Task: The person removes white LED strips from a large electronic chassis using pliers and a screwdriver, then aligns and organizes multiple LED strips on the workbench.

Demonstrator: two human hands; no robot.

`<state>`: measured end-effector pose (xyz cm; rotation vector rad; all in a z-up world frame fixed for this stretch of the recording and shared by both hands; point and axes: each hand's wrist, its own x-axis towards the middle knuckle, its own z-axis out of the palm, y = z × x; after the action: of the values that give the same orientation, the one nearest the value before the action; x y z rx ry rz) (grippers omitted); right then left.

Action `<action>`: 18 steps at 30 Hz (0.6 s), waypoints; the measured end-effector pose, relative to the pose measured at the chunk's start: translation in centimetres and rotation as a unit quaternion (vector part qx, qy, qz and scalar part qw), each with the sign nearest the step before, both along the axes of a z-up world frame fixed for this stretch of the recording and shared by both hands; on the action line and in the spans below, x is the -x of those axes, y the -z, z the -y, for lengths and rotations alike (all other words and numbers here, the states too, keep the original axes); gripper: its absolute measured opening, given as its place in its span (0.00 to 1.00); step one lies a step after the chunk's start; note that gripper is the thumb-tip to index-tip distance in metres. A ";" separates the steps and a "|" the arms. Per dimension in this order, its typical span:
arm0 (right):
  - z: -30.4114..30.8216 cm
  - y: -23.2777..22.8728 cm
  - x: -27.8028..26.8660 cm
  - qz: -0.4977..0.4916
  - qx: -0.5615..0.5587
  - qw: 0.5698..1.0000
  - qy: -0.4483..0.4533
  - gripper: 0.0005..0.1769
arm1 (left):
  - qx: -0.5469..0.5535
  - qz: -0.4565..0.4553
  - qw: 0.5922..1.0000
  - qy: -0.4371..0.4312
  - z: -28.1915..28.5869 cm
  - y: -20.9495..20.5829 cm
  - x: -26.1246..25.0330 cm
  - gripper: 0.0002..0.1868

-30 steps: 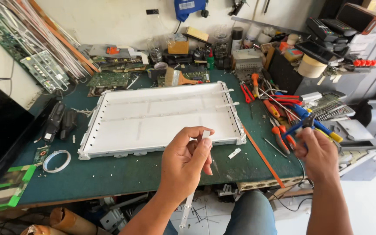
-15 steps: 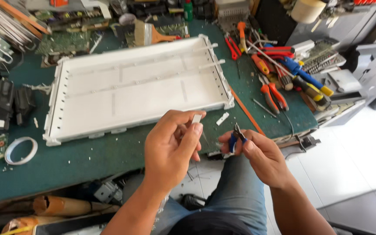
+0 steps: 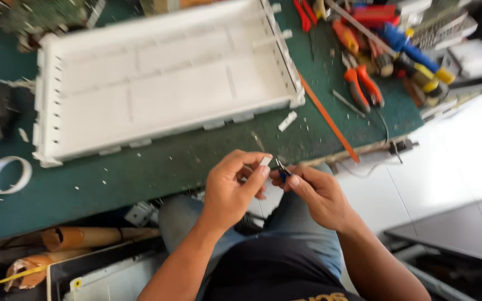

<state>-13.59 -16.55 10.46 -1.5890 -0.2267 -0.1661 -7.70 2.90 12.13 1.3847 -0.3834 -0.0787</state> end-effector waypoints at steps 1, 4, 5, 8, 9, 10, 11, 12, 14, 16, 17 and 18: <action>0.2 1.1 0.4 -0.012 0.001 1.000 0.005 0.19 | 0.001 -0.012 1.000 0.005 0.2 1.0 0.1 0.10; 0.6 2.6 1.1 -0.045 -0.011 0.999 0.023 0.19 | -0.003 -0.012 1.000 0.009 0.8 2.3 0.4 0.09; 0.8 2.3 1.1 -0.046 0.008 0.998 0.036 0.19 | -0.008 -0.004 1.000 0.007 1.1 2.2 0.4 0.09; 1.6 2.0 1.3 -0.053 0.049 0.995 0.065 0.19 | -0.015 0.009 1.000 0.002 1.8 2.2 0.6 0.09; 1.9 2.0 1.2 -0.053 0.069 0.993 0.078 0.19 | -0.018 0.019 1.000 -0.004 2.0 2.2 0.5 0.09; 1.8 1.9 1.2 -0.053 0.071 0.993 0.081 0.19 | -0.016 0.019 1.000 0.000 2.2 2.2 0.4 0.09; 1.6 1.7 1.1 -0.054 0.071 0.992 0.085 0.19 | -0.019 0.020 1.000 -0.006 2.2 2.2 0.5 0.09; 1.4 1.6 1.1 -0.055 0.070 0.992 0.088 0.19 | -0.021 0.020 1.000 -0.012 2.2 2.2 0.5 0.09; 1.4 1.1 1.1 -0.062 0.079 0.991 0.088 0.18 | -0.022 0.023 0.999 -0.011 2.2 2.4 0.4 0.09; 1.3 0.8 0.9 -0.067 0.086 0.990 0.085 0.18 | -0.026 0.025 0.999 -0.012 2.2 2.3 0.4 0.09; 1.3 0.9 0.9 -0.064 0.095 0.990 0.086 0.18 | -0.029 0.019 0.999 -0.010 2.1 2.2 0.4 0.09; 1.3 0.9 0.8 -0.061 0.104 0.989 0.087 0.18 | -0.032 0.013 0.999 -0.009 2.1 2.1 0.4 0.09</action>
<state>-14.38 -17.84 9.56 -1.8202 -0.0086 -0.1848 -8.12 0.81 10.05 1.4534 -0.3936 -0.0592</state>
